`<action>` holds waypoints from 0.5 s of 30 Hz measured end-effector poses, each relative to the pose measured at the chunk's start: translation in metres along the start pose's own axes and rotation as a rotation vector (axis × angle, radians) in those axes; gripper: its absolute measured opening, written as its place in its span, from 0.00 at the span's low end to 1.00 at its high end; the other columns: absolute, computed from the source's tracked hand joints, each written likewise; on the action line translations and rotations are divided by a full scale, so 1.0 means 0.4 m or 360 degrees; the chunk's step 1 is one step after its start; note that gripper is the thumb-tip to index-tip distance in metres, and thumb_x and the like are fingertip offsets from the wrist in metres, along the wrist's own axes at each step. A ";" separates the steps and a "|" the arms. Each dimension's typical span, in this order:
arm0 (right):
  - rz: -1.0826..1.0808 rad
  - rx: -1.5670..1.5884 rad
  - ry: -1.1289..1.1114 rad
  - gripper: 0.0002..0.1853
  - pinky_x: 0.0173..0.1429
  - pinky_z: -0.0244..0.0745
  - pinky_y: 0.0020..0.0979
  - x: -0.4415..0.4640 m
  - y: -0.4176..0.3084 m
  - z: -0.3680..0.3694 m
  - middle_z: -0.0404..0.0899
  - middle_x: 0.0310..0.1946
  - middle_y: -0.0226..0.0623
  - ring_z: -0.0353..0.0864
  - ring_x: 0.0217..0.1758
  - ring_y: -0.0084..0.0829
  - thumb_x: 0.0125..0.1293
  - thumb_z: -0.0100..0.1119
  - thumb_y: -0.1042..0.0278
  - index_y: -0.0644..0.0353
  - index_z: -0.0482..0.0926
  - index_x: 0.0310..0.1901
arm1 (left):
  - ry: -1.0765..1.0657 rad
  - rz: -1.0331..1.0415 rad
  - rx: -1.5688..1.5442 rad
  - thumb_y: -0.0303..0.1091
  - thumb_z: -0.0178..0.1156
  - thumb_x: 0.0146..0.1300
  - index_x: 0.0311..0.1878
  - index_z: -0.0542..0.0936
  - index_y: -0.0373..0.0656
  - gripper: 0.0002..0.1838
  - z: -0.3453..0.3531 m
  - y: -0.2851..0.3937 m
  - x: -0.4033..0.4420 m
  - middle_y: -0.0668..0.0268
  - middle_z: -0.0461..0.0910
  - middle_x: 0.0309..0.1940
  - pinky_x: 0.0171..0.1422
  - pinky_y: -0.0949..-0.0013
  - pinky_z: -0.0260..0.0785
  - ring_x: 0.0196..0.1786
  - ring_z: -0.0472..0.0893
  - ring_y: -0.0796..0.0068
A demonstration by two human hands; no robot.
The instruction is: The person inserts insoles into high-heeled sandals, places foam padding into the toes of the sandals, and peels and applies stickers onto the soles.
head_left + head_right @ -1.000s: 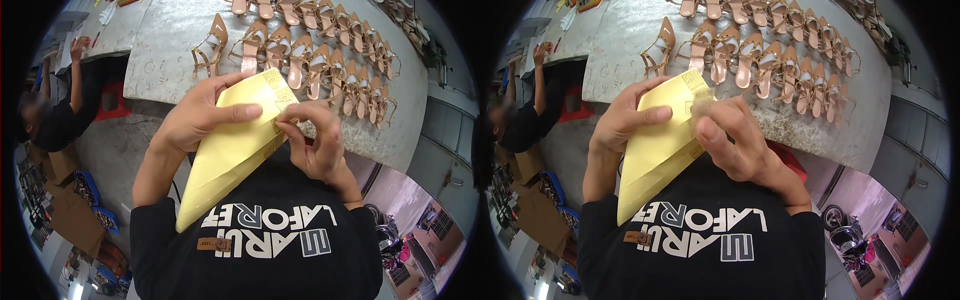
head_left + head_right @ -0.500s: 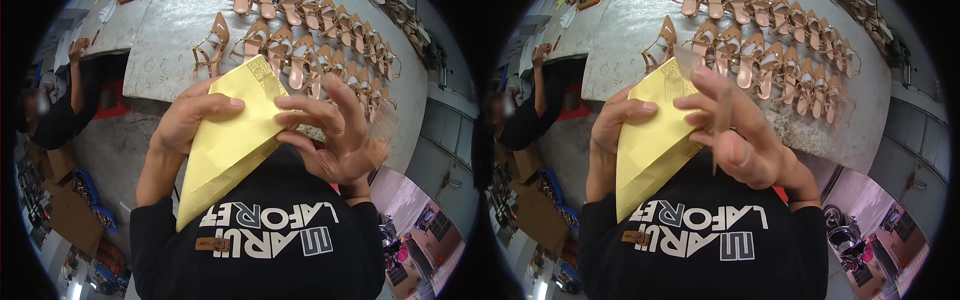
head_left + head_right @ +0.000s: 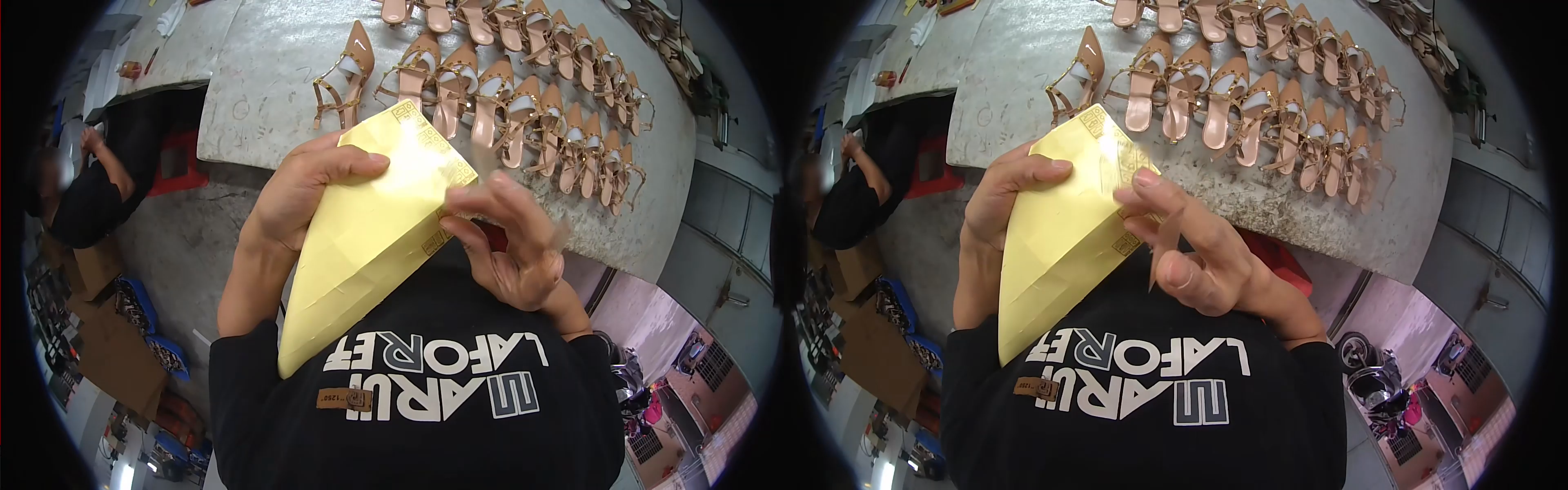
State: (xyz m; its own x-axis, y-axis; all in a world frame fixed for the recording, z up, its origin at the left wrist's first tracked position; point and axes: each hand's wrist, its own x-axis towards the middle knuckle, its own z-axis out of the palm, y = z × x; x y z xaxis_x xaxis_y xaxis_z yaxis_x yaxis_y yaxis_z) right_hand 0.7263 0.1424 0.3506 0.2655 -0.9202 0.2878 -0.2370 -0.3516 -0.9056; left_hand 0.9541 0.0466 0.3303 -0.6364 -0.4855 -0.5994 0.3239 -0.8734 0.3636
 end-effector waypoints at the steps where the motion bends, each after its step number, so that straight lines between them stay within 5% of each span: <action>1: 0.0026 0.0025 0.0005 0.42 0.63 0.82 0.38 -0.002 0.003 0.001 0.75 0.59 0.56 0.83 0.60 0.43 0.65 0.63 0.86 0.63 0.50 0.75 | 0.0009 -0.0019 0.0028 0.25 0.61 0.67 0.59 0.74 0.28 0.19 -0.001 0.005 0.000 0.52 0.85 0.46 0.47 0.70 0.84 0.41 0.89 0.69; 4: 0.0159 0.0360 -0.0060 0.33 0.65 0.81 0.37 0.006 0.005 -0.013 0.79 0.57 0.55 0.83 0.60 0.42 0.72 0.58 0.82 0.65 0.55 0.74 | 0.0002 -0.0050 0.0046 0.25 0.61 0.67 0.58 0.74 0.28 0.19 -0.001 0.014 0.003 0.52 0.85 0.45 0.46 0.70 0.84 0.41 0.89 0.69; 7: 0.0079 0.0088 -0.0185 0.26 0.65 0.80 0.36 0.020 -0.005 -0.026 0.80 0.56 0.54 0.84 0.59 0.41 0.78 0.52 0.74 0.64 0.60 0.73 | -0.0001 -0.0056 0.0051 0.25 0.62 0.66 0.57 0.75 0.28 0.18 0.003 0.027 0.005 0.53 0.85 0.45 0.45 0.70 0.84 0.40 0.89 0.69; 15: 0.0101 0.0281 -0.0192 0.28 0.67 0.77 0.37 0.005 0.009 -0.001 0.81 0.54 0.52 0.83 0.59 0.40 0.83 0.41 0.51 0.65 0.63 0.72 | 0.0074 -0.0146 0.0105 0.25 0.61 0.67 0.56 0.75 0.28 0.17 -0.020 0.034 0.011 0.52 0.85 0.45 0.45 0.70 0.84 0.41 0.88 0.69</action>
State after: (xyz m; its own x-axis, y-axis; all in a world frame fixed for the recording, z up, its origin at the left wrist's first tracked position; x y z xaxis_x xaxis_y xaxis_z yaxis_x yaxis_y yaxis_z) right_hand 0.7257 0.1392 0.3479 0.3677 -0.9084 0.1990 -0.0925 -0.2486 -0.9642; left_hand 0.9612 0.0325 0.3270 -0.6275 -0.4060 -0.6644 0.2179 -0.9108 0.3507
